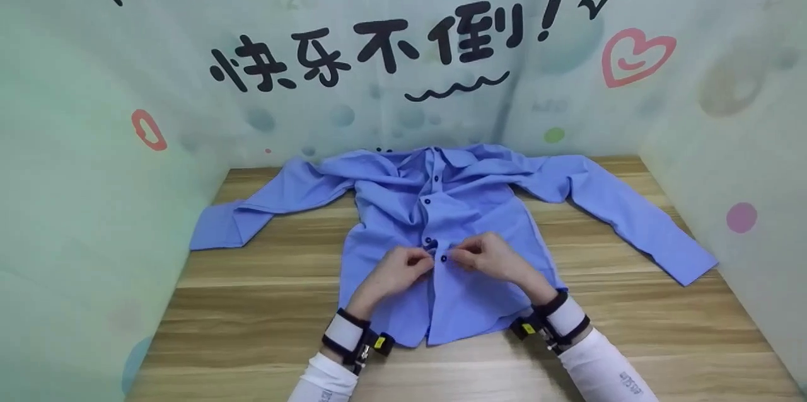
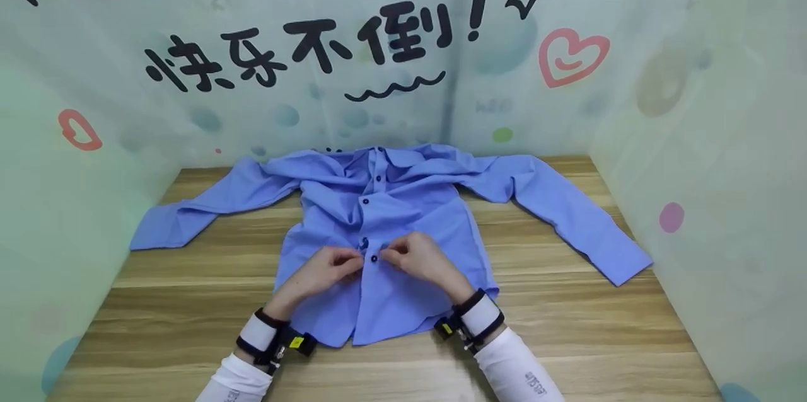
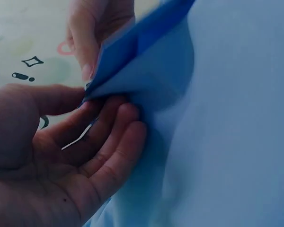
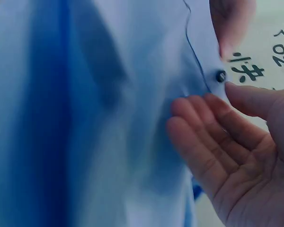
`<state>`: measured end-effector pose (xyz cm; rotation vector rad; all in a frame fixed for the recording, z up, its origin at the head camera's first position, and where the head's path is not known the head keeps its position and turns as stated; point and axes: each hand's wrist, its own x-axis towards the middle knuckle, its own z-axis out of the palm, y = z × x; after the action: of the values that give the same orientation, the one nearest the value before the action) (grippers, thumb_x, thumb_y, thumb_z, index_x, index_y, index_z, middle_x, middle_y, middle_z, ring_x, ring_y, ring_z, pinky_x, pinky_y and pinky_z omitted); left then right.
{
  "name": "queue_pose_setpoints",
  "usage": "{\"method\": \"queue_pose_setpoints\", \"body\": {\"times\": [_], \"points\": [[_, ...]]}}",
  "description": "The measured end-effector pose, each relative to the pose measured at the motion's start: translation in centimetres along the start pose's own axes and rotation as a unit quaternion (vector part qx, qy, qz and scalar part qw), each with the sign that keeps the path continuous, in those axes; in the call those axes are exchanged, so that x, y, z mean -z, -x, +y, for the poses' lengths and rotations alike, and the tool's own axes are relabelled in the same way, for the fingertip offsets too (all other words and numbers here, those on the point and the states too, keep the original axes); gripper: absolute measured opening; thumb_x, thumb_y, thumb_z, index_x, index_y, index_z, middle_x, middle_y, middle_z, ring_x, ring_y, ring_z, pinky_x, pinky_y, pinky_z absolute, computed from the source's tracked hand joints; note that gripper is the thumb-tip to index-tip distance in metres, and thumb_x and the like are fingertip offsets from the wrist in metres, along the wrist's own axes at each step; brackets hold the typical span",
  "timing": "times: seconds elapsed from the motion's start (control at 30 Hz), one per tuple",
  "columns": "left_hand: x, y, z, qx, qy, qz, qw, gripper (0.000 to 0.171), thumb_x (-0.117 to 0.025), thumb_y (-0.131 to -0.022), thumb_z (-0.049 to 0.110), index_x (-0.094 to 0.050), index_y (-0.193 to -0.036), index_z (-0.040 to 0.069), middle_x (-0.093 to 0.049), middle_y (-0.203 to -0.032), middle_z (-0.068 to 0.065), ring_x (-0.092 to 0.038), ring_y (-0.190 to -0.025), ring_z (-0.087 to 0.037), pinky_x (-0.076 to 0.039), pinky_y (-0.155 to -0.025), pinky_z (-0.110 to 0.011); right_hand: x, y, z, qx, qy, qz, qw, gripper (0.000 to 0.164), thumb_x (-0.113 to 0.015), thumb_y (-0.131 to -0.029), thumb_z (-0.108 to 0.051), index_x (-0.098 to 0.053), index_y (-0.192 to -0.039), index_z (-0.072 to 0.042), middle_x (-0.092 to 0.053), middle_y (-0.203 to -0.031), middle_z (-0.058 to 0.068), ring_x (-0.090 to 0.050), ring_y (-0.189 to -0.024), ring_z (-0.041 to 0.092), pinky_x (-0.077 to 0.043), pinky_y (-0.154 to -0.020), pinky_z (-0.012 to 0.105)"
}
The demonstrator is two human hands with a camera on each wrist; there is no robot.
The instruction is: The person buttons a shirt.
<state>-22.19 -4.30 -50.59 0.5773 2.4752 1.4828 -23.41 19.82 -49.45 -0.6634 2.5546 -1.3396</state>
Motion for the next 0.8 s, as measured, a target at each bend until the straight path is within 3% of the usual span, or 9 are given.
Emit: {"method": "queue_pose_setpoints", "body": {"times": [0.07, 0.17, 0.23, 0.3, 0.4, 0.47, 0.53, 0.67, 0.8], "points": [[1.2, 0.6, -0.4, -0.017, -0.039, 0.015, 0.999, 0.022, -0.061, -0.101, 0.016, -0.076, -0.104, 0.001, -0.069, -0.088, -0.003, -0.061, -0.079, -0.014, -0.051, -0.073, -0.03, 1.2, 0.7, -0.1, 0.014, 0.065, 0.016, 0.998, 0.021, -0.069, -0.098, -0.019, -0.078, -0.088, -0.003, -0.069, -0.074, 0.002, -0.058, -0.065, 0.009, -0.048, -0.06, 0.026], [3.2, 1.8, -1.7, -0.02, -0.081, 0.07, 0.994, 0.021, -0.063, -0.099, 0.013, -0.075, -0.109, -0.002, -0.074, -0.1, -0.009, -0.067, -0.093, -0.023, -0.055, -0.085, -0.04, 3.1, 2.3, 0.1, 0.021, 0.154, 0.052, 0.986, 0.018, -0.071, -0.095, -0.018, -0.078, -0.088, -0.003, -0.072, -0.078, 0.003, -0.063, -0.069, 0.014, -0.053, -0.065, 0.034], [4.8, 2.9, -2.9, -0.003, -0.1, 0.114, 0.9885, 0.02, -0.064, -0.098, 0.009, -0.075, -0.11, -0.003, -0.074, -0.104, -0.013, -0.068, -0.097, -0.028, -0.054, -0.088, -0.044, 4.4, 3.4, 0.5, 0.012, 0.204, 0.076, 0.976, 0.015, -0.073, -0.094, -0.017, -0.077, -0.087, -0.004, -0.072, -0.079, 0.004, -0.064, -0.07, 0.016, -0.054, -0.066, 0.038], [6.5, 4.1, -4.0, 0.024, -0.106, 0.144, 0.9836, 0.021, -0.065, -0.096, 0.007, -0.073, -0.111, -0.005, -0.073, -0.105, -0.016, -0.068, -0.097, -0.03, -0.055, -0.088, -0.046, 5.4, 4.3, 1.2, -0.011, 0.237, 0.091, 0.967, 0.019, -0.073, -0.092, -0.016, -0.071, -0.076, -0.004, -0.063, -0.067, 0.001, -0.058, -0.061, 0.016, -0.049, -0.058, 0.038], [8.0, 5.3, -5.4, 0.078, -0.105, 0.152, 0.9797, 0.027, -0.067, -0.095, 0.009, -0.071, -0.117, -0.007, -0.072, -0.109, -0.019, -0.068, -0.1, -0.032, -0.054, -0.09, -0.047, 6.3, 5.7, 2.7, -0.04, 0.278, 0.101, 0.955, 0.039, -0.076, -0.088, -0.018, -0.05, -0.06, -0.012, -0.04, -0.056, -0.005, -0.04, -0.052, 0.012, -0.036, -0.049, 0.032], [8.4, 5.6, -5.7, 0.108, -0.111, 0.146, 0.9771, 0.033, -0.07, -0.094, 0.014, -0.069, -0.119, -0.008, -0.072, -0.109, -0.019, -0.068, -0.1, -0.032, -0.055, -0.09, -0.046, 6.6, 6.5, 3.5, -0.061, 0.294, 0.101, 0.948, 0.05, -0.079, -0.085, -0.02, -0.038, -0.057, -0.016, -0.029, -0.055, -0.007, -0.034, -0.05, 0.012, -0.031, -0.048, 0.031], [8.2, 5.3, -5.6, 0.131, -0.121, 0.136, 0.9746, 0.036, -0.073, -0.093, 0.018, -0.07, -0.117, -0.008, -0.073, -0.107, -0.019, -0.068, -0.099, -0.031, -0.055, -0.089, -0.046, 6.6, 6.9, 3.9, -0.072, 0.311, 0.102, 0.942, 0.054, -0.082, -0.082, -0.022, -0.035, -0.056, -0.018, -0.031, -0.054, -0.006, -0.036, -0.049, 0.014, -0.034, -0.047, 0.033], [7.2, 4.5, -5.3, 0.144, -0.153, 0.135, 0.9684, 0.034, -0.077, -0.088, 0.02, -0.073, -0.108, -0.007, -0.073, -0.1, -0.017, -0.069, -0.093, -0.031, -0.056, -0.085, -0.046, 6.2, 6.9, 4.0, -0.1, 0.33, 0.091, 0.934, 0.047, -0.082, -0.081, -0.02, -0.042, -0.057, -0.013, -0.044, -0.056, 0.001, -0.047, -0.051, 0.02, -0.044, -0.049, 0.041], [6.6, 4.3, -5.4, 0.143, -0.183, 0.158, 0.9598, 0.015, -0.077, -0.084, 0.012, -0.074, -0.091, -0.001, -0.072, -0.089, -0.013, -0.068, -0.086, -0.03, -0.055, -0.079, -0.045, 5.6, 6.6, 4.1, -0.089, 0.337, 0.095, 0.932, 0.032, -0.074, -0.08, -0.005, -0.048, -0.061, -0.006, -0.051, -0.059, 0.009, -0.054, -0.053, 0.028, -0.049, -0.05, 0.047]]}}
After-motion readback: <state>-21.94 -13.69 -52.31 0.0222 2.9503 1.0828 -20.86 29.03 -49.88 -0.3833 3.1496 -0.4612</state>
